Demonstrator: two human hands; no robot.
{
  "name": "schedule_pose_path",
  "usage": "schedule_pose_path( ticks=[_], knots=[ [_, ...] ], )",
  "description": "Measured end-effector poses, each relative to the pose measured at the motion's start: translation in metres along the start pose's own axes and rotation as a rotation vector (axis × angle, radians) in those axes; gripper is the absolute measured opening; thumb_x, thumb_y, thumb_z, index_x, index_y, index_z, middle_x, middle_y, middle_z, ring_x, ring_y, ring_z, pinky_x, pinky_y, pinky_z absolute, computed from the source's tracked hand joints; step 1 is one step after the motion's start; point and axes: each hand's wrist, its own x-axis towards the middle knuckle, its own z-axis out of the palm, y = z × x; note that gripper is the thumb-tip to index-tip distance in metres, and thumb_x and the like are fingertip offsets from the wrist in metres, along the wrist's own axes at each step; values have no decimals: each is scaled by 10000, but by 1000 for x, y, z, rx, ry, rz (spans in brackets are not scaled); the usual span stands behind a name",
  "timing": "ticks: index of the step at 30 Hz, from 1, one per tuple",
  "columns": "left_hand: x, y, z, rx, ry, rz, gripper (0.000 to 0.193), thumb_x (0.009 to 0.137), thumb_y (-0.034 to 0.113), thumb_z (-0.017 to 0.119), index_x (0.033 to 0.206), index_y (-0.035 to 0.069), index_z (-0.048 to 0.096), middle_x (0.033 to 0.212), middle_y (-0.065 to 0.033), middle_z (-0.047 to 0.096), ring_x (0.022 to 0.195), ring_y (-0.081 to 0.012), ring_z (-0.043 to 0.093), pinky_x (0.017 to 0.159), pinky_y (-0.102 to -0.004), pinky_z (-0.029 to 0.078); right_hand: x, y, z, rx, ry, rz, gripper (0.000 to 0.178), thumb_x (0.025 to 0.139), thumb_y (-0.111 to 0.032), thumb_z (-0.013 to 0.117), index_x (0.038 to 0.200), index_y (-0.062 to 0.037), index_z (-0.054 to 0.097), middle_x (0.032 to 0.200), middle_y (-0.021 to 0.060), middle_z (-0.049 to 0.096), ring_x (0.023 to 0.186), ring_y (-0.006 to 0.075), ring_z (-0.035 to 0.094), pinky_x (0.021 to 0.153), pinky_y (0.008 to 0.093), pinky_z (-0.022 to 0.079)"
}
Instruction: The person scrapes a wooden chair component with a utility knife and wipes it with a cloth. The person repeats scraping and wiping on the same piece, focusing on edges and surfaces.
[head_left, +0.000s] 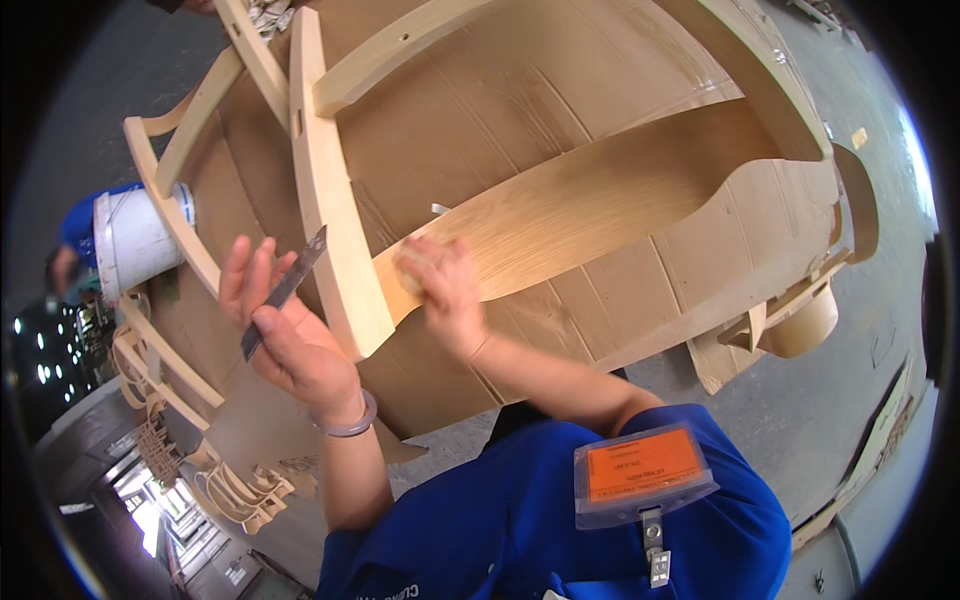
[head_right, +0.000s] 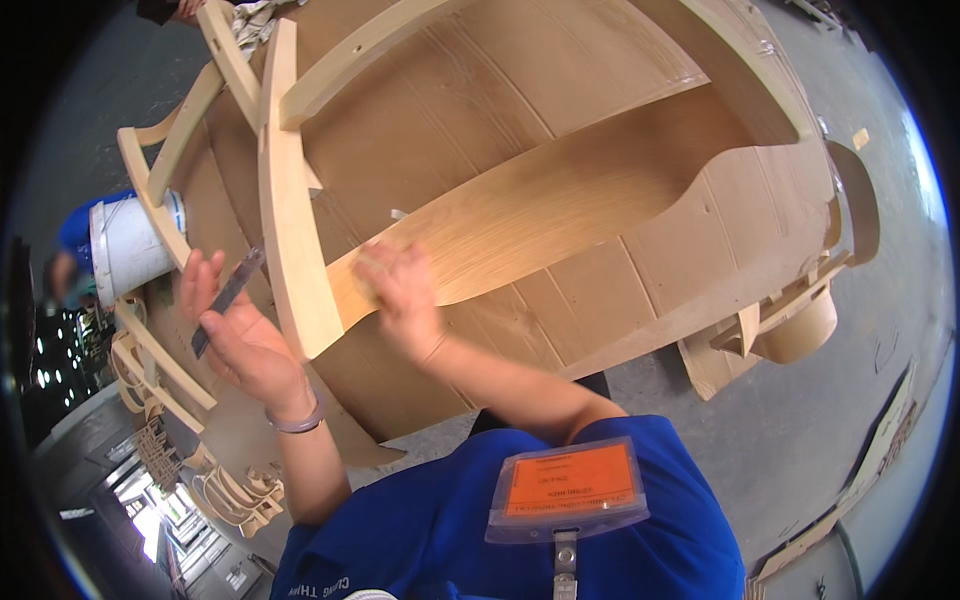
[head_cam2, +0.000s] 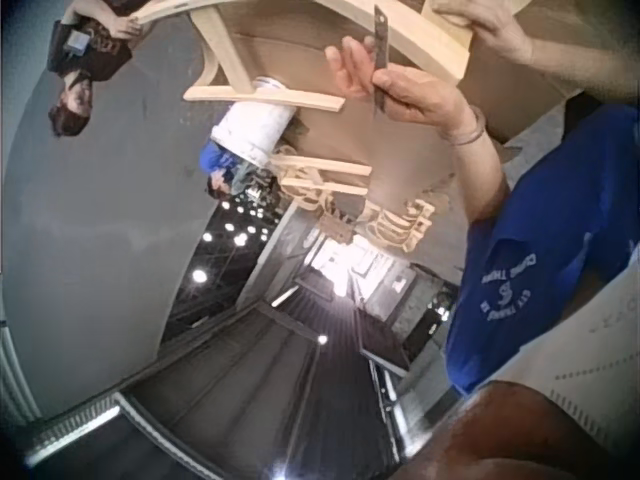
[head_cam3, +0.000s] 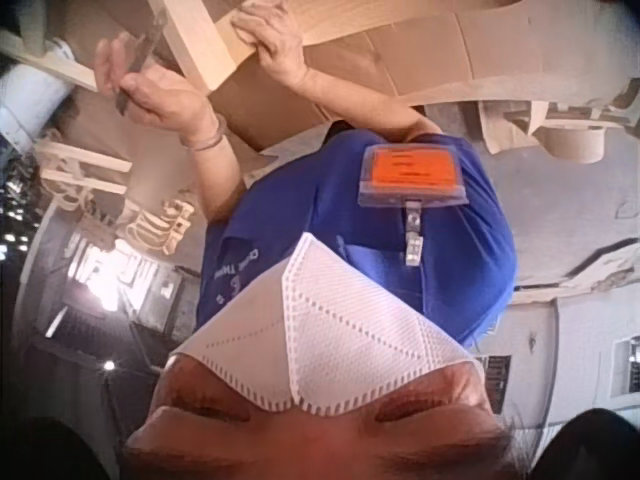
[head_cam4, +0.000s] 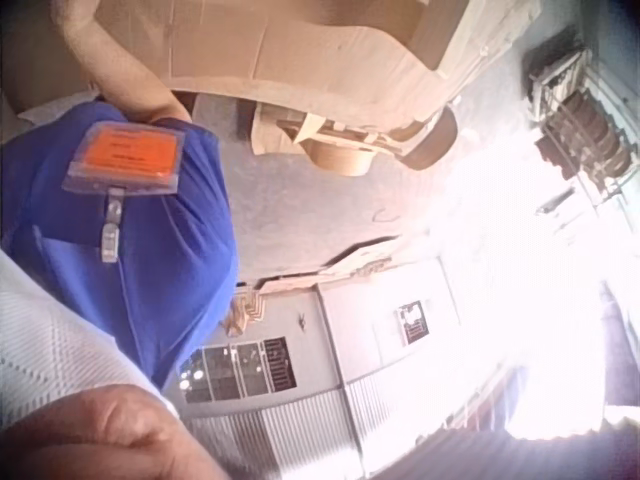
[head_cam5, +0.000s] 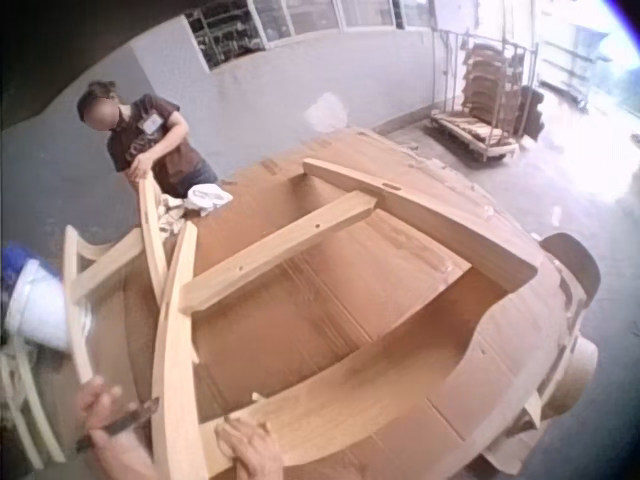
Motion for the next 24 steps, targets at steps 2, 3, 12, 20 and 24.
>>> schedule_pose_path(
  ticks=[2,3,12,20,24],
  knots=[
    [-1,0,-1,-7,3,-5,534,1162,290,353,1378,-128,607,1528,-251,465,1331,-330,571,1067,-449,537,-14,-40,38,706,148,409,411,945,94,590,1317,-55,680,1535,144,602,1402,267,585,1282,493,298],
    [-1,0,-2,22,-2,-13,531,1161,287,355,1382,-126,606,1529,-251,464,1330,-332,572,1065,-447,536,-14,-46,40,877,87,485,382,958,85,599,1304,-57,682,1546,143,592,1398,260,584,1274,483,314],
    [-1,-3,-3,-6,13,-12,510,1152,265,371,1355,-119,638,1506,-252,478,1316,-309,576,1040,-434,545,13,4,-40,-134,40,145,379,822,89,693,1176,-47,685,1355,159,631,1172,416,596,977,459,523],
    [4,1,-1,-40,-2,-26,526,1154,285,369,1357,-133,615,1516,-225,477,1325,-315,575,1057,-433,539,24,-33,-13,730,-205,477,272,1017,-9,668,1289,-14,677,1275,110,638,1190,177,611,985,314,522],
    [5,2,3,-46,22,-34,541,1157,302,357,1358,-133,608,1517,-225,477,1325,-308,570,1057,-430,539,39,-25,-22,463,-88,146,246,982,35,658,1206,-28,739,1291,125,641,1167,235,646,978,329,538]
  ],
)
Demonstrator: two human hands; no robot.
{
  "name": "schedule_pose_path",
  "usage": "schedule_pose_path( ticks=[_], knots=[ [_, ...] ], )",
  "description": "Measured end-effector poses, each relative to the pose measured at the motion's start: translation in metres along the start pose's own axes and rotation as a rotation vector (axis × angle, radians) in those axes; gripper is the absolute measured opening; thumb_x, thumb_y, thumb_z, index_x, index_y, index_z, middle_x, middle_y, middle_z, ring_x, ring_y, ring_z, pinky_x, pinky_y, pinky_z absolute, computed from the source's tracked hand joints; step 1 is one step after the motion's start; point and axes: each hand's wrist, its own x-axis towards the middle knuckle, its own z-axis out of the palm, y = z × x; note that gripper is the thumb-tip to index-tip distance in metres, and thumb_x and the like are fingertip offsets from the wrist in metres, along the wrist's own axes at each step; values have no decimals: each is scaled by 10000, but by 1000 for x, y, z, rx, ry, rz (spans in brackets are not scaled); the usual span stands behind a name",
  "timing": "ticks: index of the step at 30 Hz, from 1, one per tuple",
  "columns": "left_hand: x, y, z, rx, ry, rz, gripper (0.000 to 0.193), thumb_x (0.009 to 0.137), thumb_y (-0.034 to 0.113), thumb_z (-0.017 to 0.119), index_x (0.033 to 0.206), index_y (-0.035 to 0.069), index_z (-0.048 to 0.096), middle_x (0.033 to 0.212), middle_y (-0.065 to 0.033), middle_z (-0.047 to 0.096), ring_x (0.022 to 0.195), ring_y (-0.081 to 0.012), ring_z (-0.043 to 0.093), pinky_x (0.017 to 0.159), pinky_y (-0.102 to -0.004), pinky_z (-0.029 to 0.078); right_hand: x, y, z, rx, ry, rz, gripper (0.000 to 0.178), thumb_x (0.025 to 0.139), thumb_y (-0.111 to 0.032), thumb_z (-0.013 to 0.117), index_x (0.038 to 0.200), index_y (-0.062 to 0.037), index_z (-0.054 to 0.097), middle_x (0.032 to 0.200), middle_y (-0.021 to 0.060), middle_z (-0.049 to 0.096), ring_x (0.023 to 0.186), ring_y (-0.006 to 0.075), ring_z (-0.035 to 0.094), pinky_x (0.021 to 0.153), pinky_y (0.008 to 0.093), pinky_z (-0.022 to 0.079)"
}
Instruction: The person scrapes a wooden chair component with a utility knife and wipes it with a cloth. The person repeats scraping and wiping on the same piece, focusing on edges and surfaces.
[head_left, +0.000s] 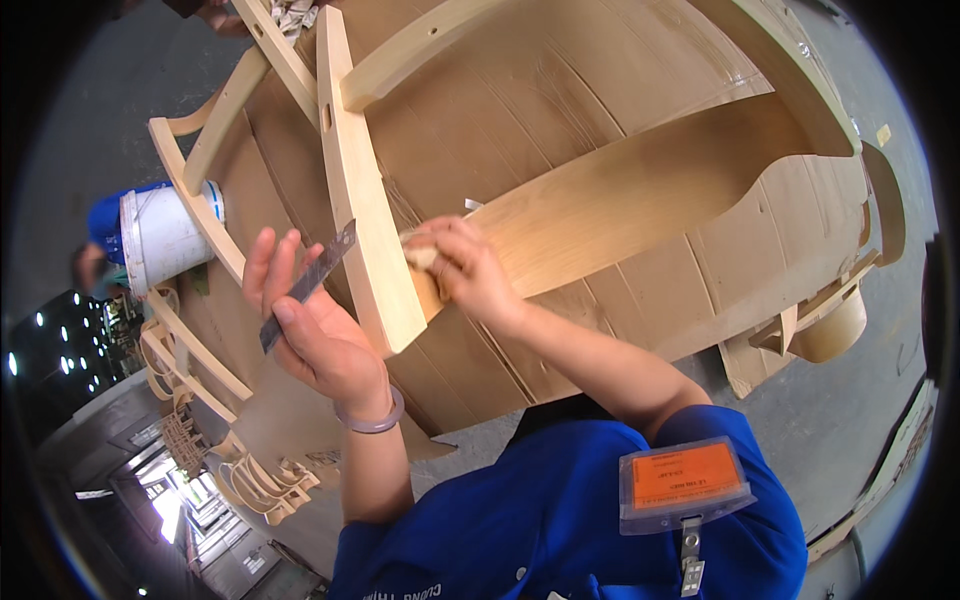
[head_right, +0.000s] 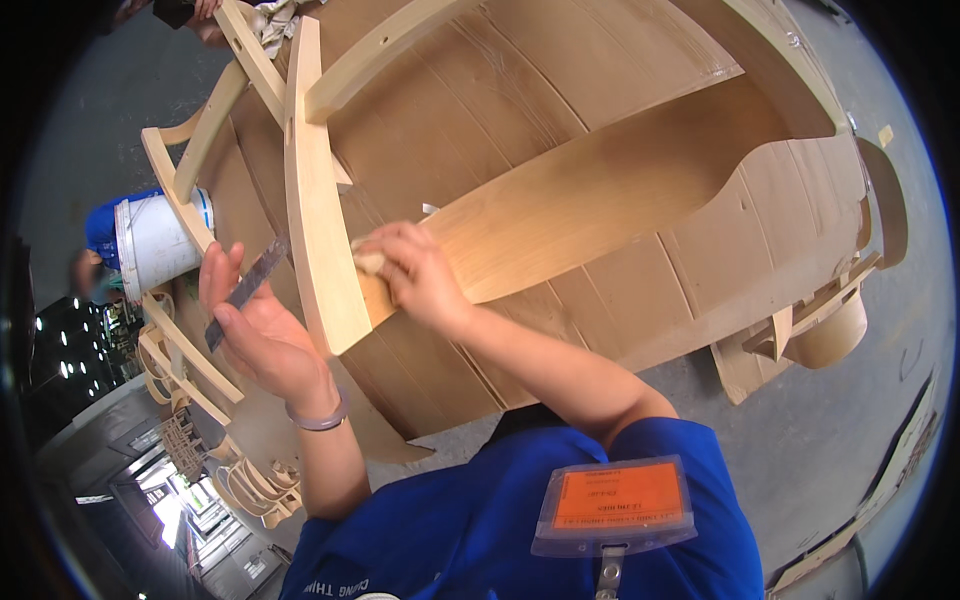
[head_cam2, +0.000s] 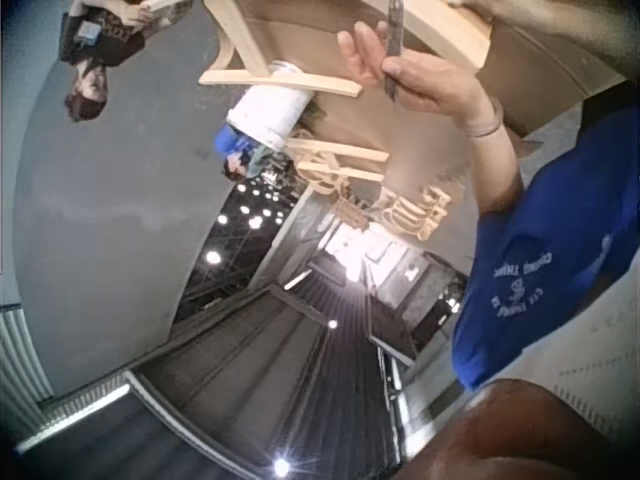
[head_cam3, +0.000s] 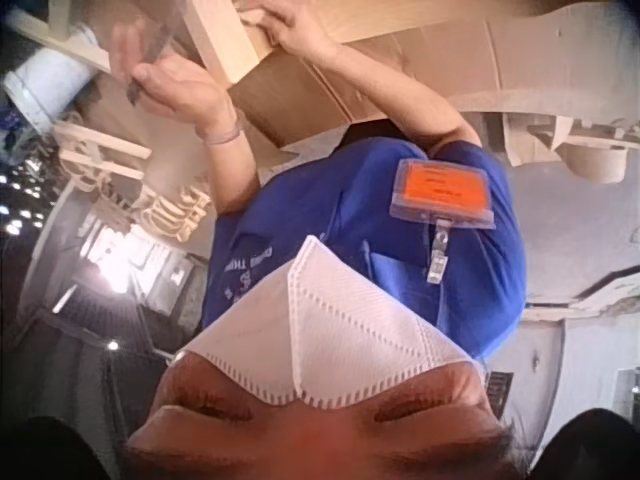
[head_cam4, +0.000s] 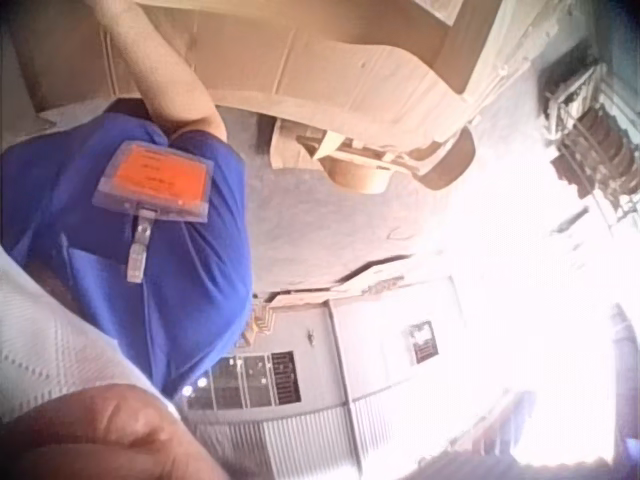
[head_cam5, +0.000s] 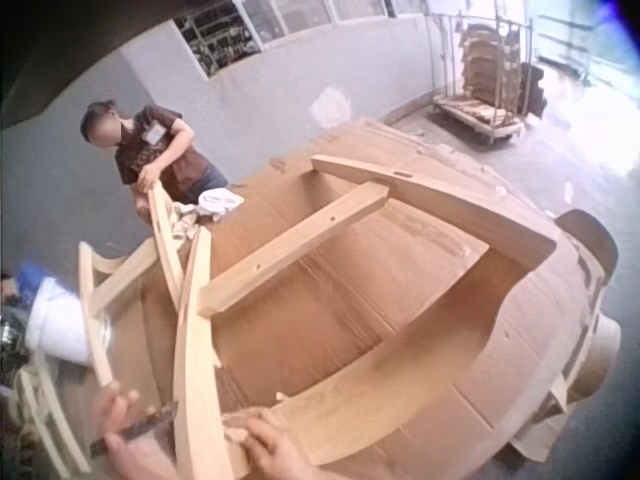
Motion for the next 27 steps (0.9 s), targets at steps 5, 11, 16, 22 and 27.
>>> schedule_pose_path(
  ticks=[5,11,16,22,27],
  knots=[
    [0,0,-2,12,-8,-1,537,1156,311,359,1354,-117,616,1513,-224,479,1330,-299,564,1059,-426,537,-9,-9,-24,163,-224,116,353,918,96,661,1215,-61,772,1306,102,665,1214,260,645,1041,366,528],
    [-1,0,-3,59,-31,-10,543,1158,324,365,1356,-109,625,1514,-225,480,1323,-293,567,1057,-423,537,6,-12,-36,214,-136,141,346,904,86,686,1196,-80,767,1251,92,677,1248,287,632,1076,406,521],
    [1,3,0,47,-33,-12,546,1159,324,368,1353,-112,632,1512,-230,479,1315,-293,569,1055,-425,536,-17,-24,-26,196,-263,153,354,860,134,674,1136,-65,771,1278,85,663,1257,298,612,1061,396,520],
    [-4,-4,-7,30,-33,28,497,1145,276,404,1357,-107,638,1504,-235,491,1321,-297,565,1061,-430,534,-6,-7,-52,320,-296,277,324,959,22,671,1268,-58,728,1277,76,667,1172,211,631,999,360,522],
    [-4,0,-9,161,-101,90,491,1153,280,412,1320,-108,663,1501,-184,506,1370,-296,545,1079,-453,537,-29,-6,-35,112,-430,33,402,918,74,649,1285,-70,728,1392,119,634,1340,314,579,1139,425,467]
  ],
)
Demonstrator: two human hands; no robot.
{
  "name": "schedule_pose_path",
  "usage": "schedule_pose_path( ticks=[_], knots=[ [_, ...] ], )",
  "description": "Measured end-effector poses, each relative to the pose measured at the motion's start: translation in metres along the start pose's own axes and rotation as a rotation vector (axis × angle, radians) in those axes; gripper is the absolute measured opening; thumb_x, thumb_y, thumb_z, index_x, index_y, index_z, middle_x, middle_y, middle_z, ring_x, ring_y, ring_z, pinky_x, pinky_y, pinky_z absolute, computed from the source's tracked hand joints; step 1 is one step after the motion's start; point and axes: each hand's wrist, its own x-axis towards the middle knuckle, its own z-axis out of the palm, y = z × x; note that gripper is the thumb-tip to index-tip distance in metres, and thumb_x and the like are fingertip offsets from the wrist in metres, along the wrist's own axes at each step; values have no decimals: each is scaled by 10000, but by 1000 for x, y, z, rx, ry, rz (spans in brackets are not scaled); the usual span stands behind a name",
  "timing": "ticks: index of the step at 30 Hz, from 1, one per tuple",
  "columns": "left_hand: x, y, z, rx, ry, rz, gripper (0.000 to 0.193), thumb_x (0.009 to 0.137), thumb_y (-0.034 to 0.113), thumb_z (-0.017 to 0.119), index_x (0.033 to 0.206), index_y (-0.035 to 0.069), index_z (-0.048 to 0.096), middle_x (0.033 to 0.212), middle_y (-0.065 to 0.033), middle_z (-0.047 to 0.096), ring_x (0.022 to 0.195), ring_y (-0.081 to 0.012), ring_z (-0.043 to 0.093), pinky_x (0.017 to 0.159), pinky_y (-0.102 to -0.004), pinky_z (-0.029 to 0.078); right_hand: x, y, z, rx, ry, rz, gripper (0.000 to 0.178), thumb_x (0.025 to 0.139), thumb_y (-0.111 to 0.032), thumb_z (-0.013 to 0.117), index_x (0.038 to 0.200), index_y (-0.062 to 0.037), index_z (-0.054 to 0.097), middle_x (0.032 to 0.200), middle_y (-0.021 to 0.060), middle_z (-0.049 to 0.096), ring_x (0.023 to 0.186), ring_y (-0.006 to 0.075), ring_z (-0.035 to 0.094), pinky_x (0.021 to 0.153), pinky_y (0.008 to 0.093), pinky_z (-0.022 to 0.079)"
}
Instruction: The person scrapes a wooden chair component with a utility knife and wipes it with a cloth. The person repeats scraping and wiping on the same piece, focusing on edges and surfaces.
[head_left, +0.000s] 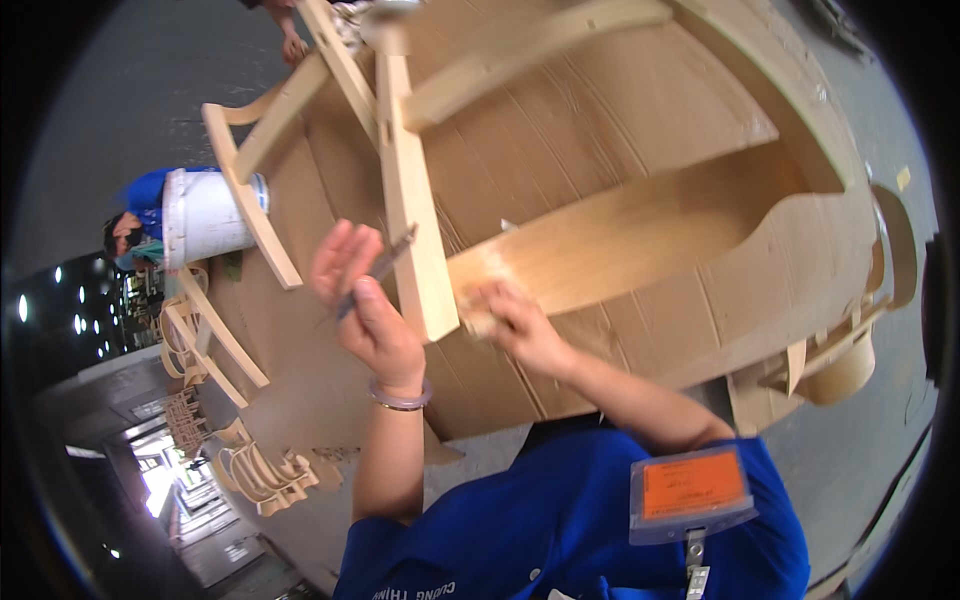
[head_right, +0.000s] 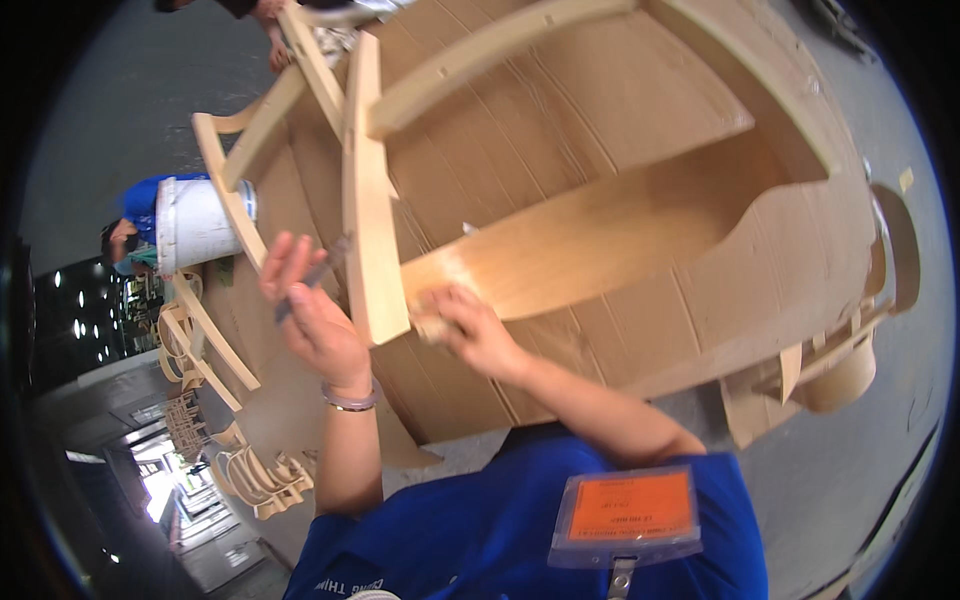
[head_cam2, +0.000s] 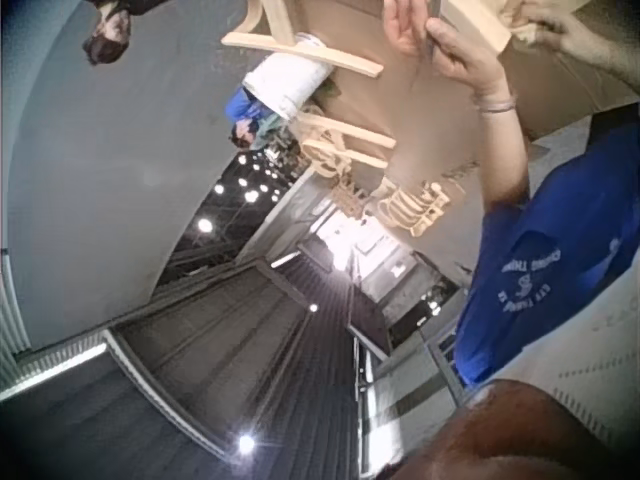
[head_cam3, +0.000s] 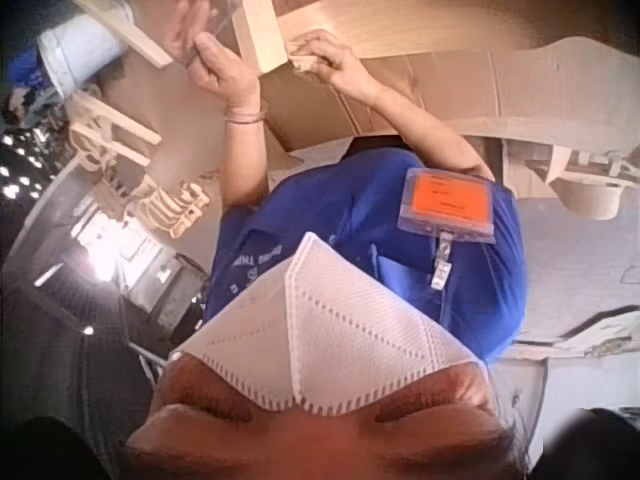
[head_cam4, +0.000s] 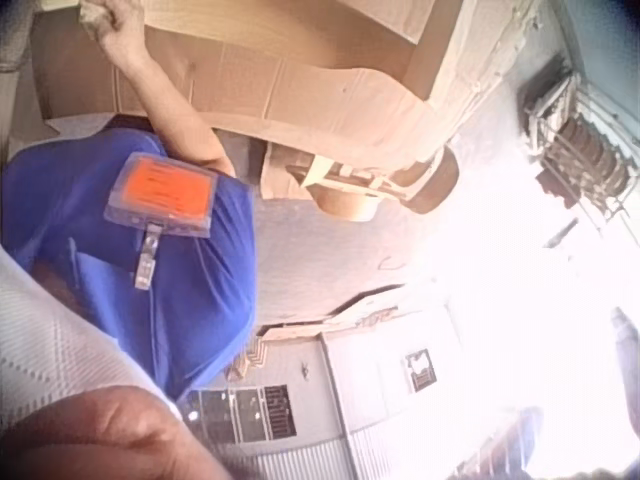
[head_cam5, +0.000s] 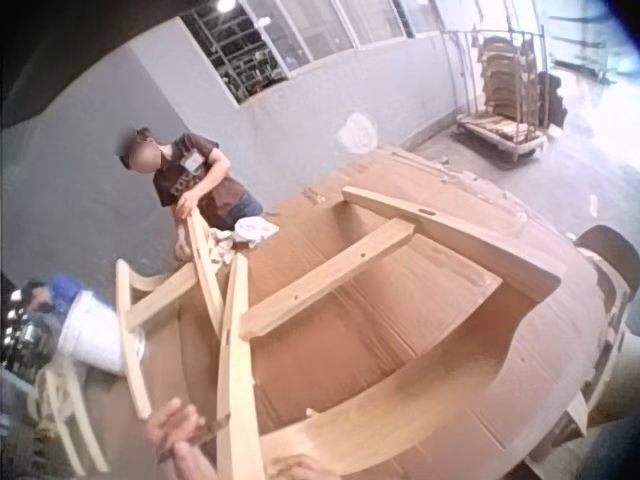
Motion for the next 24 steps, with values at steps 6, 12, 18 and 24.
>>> schedule_pose_path(
  ticks=[6,12,18,24],
  knots=[
    [2,38,-7,-75,11,-45,343,1110,193,546,1101,-13,820,1451,-173,594,1315,-277,568,1140,-446,440,-58,-32,-27,175,-41,392,289,1028,-21,661,1317,-14,659,1213,62,718,1138,159,663,1011,337,534],
    [-71,104,-2,-817,-288,-515,416,1140,321,525,1223,2,778,1690,-138,438,1462,-230,489,1197,-446,371,-48,-103,-90,651,229,362,193,1106,-137,620,1263,-38,568,1177,78,680,1084,142,651,966,328,549],
    [-154,136,48,-1450,-327,-955,502,1149,427,496,1421,41,666,1538,-52,569,1362,-182,555,1157,-431,430,-91,-141,-85,451,325,308,161,1116,-166,606,1211,-38,579,1183,86,684,1047,180,676,945,332,556],
    [-183,154,67,-1477,-147,-997,519,1139,458,521,1408,37,662,1368,-38,648,1281,-184,593,1106,-432,467,-110,-168,-107,-567,301,-52,230,1008,-226,745,1147,-42,748,1052,140,725,906,247,700,816,362,562]
  ],
)
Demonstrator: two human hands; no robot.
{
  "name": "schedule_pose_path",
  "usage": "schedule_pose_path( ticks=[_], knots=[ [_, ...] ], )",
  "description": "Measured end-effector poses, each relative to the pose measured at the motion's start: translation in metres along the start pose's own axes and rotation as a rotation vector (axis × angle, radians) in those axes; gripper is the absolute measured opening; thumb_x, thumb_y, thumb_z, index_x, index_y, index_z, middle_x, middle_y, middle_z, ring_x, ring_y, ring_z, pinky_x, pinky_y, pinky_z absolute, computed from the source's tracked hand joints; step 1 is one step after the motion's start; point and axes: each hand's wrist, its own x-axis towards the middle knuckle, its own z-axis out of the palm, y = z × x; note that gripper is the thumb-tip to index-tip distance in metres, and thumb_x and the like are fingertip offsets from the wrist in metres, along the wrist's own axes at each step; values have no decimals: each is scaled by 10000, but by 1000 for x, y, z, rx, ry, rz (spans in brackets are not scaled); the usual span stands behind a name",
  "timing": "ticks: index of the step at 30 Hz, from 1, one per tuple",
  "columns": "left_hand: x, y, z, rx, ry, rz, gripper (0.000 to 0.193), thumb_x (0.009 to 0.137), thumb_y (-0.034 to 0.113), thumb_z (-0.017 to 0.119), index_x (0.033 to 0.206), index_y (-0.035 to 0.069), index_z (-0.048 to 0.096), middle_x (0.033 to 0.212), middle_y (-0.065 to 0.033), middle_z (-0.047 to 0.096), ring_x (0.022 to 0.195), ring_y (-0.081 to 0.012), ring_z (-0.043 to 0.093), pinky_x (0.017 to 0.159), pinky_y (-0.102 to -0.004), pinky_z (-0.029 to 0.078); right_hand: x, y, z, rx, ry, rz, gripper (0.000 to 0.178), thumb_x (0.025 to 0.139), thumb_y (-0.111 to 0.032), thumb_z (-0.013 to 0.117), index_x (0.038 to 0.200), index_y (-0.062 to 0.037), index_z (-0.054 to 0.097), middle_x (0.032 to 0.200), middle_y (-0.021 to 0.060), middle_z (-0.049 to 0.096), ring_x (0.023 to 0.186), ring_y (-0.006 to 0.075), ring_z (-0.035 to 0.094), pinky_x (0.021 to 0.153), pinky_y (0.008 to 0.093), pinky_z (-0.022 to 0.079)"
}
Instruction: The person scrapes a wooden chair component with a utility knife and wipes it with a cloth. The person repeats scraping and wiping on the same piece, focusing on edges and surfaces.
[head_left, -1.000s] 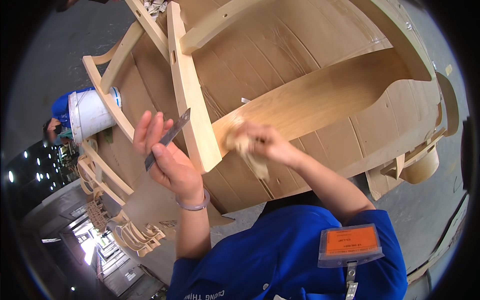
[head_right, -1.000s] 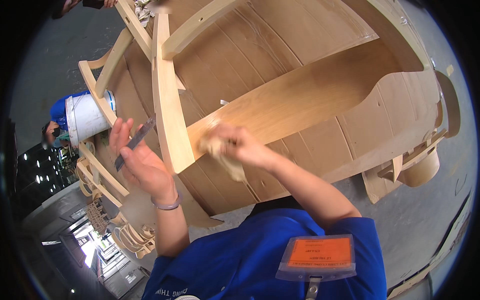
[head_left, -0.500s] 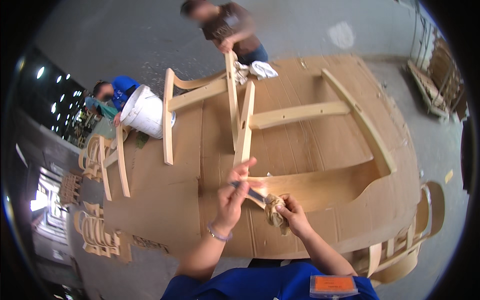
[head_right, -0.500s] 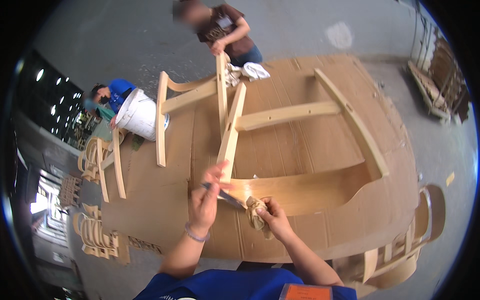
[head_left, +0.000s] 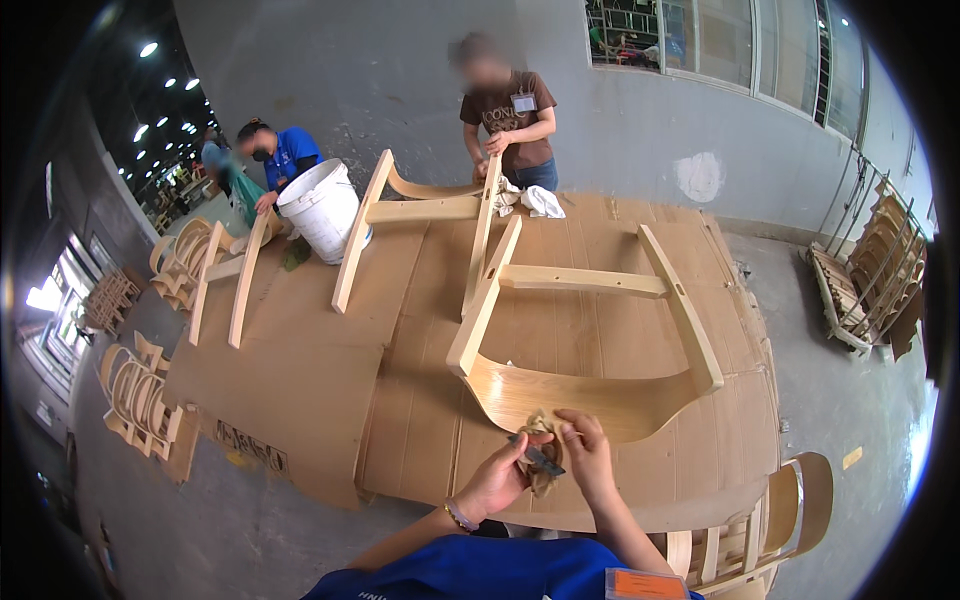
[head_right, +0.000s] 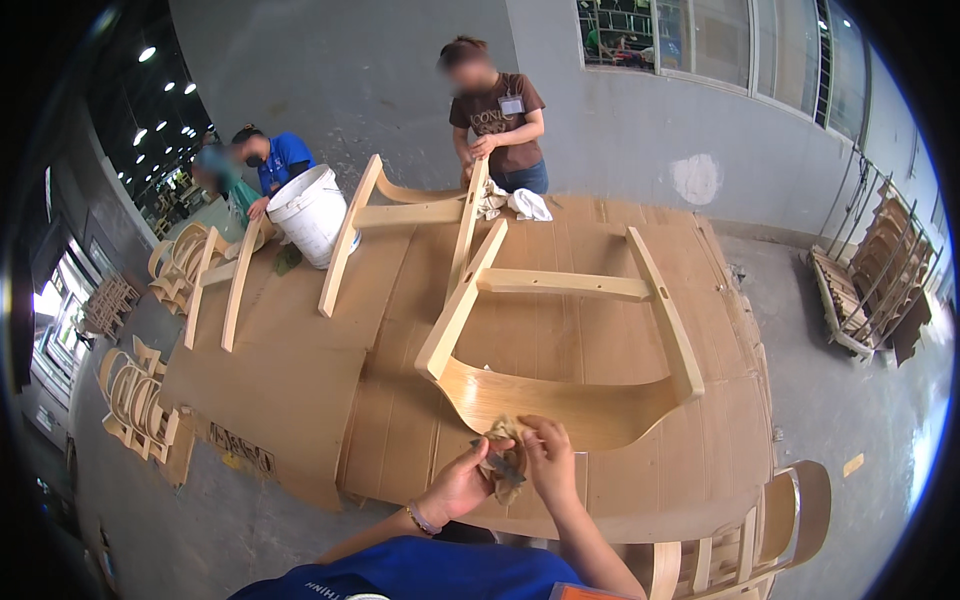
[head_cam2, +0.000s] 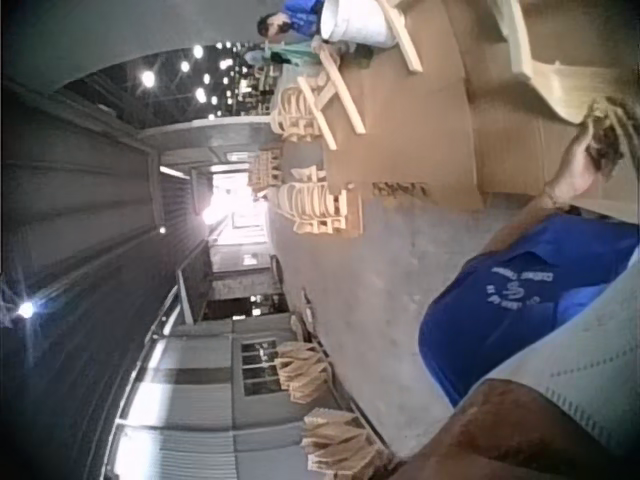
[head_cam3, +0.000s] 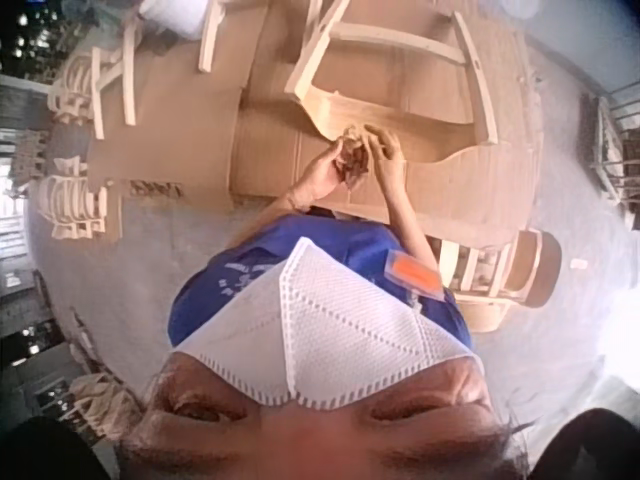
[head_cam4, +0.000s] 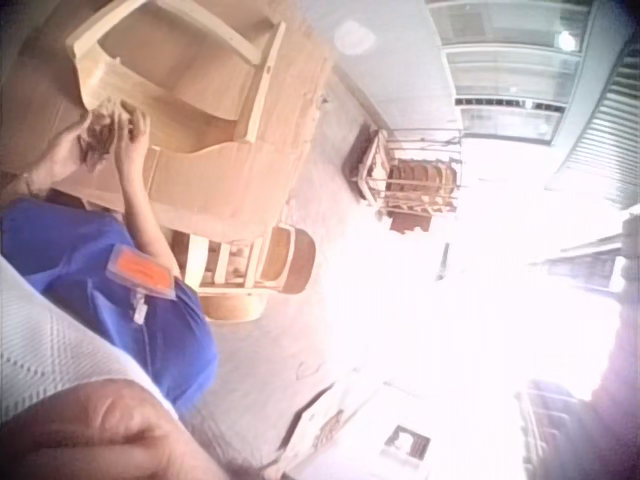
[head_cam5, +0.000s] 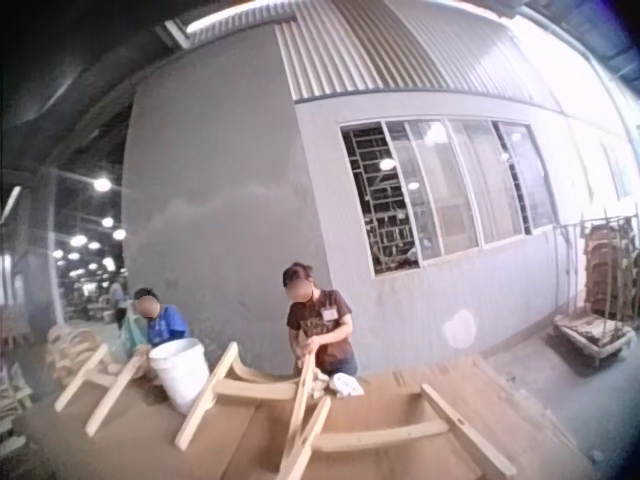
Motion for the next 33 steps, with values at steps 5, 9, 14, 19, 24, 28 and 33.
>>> schedule_pose_path(
  ticks=[5,9,14,19,24,28,33],
  knots=[
    [-9,5,20,311,185,236,508,1151,424,511,1424,18,649,1363,-73,680,1247,-169,616,1081,-376,484,5,-40,-25,-71,-334,-32,219,919,-199,832,1036,-26,765,967,146,748,843,267,722,740,401,580],
    [-16,12,28,658,228,335,506,1176,391,466,1427,-1,662,1406,-106,691,1318,-163,605,1144,-347,456,-4,-49,-14,70,-356,-56,189,847,-85,864,978,-20,745,874,151,733,723,286,717,701,403,582],
    [-27,26,-3,762,291,409,665,1152,551,414,1495,12,600,1518,-127,602,1413,-202,527,1211,-366,392,-5,-7,11,262,-547,147,128,909,-64,814,962,-1,715,835,124,707,740,207,699,701,366,558],
    [-54,60,-70,490,489,416,588,1158,481,445,1514,30,566,1570,-109,535,1421,-230,525,1203,-443,415,2,40,72,445,-358,411,167,984,-82,725,1124,-19,659,838,96,693,765,200,684,744,366,559],
    [-70,86,-123,460,594,315,509,1171,388,438,1490,19,584,1567,-104,533,1443,-241,501,1189,-463,429,8,64,162,371,-156,493,148,1028,-122,693,1070,-6,610,829,115,667,760,221,649,727,369,536],
    [-61,107,-154,411,594,247,453,1177,312,440,1475,3,586,1544,-122,555,1439,-271,511,1191,-477,430,13,70,205,271,7,433,153,1030,-116,705,999,-10,599,769,109,625,705,230,610,663,371,502],
    [-28,148,-197,529,517,269,361,1159,182,478,1467,31,591,1509,-131,589,1406,-280,542,1184,-483,446,14,66,226,-55,195,295,107,968,-59,733,1010,-25,640,899,156,686,806,336,683,723,426,539]
  ],
)
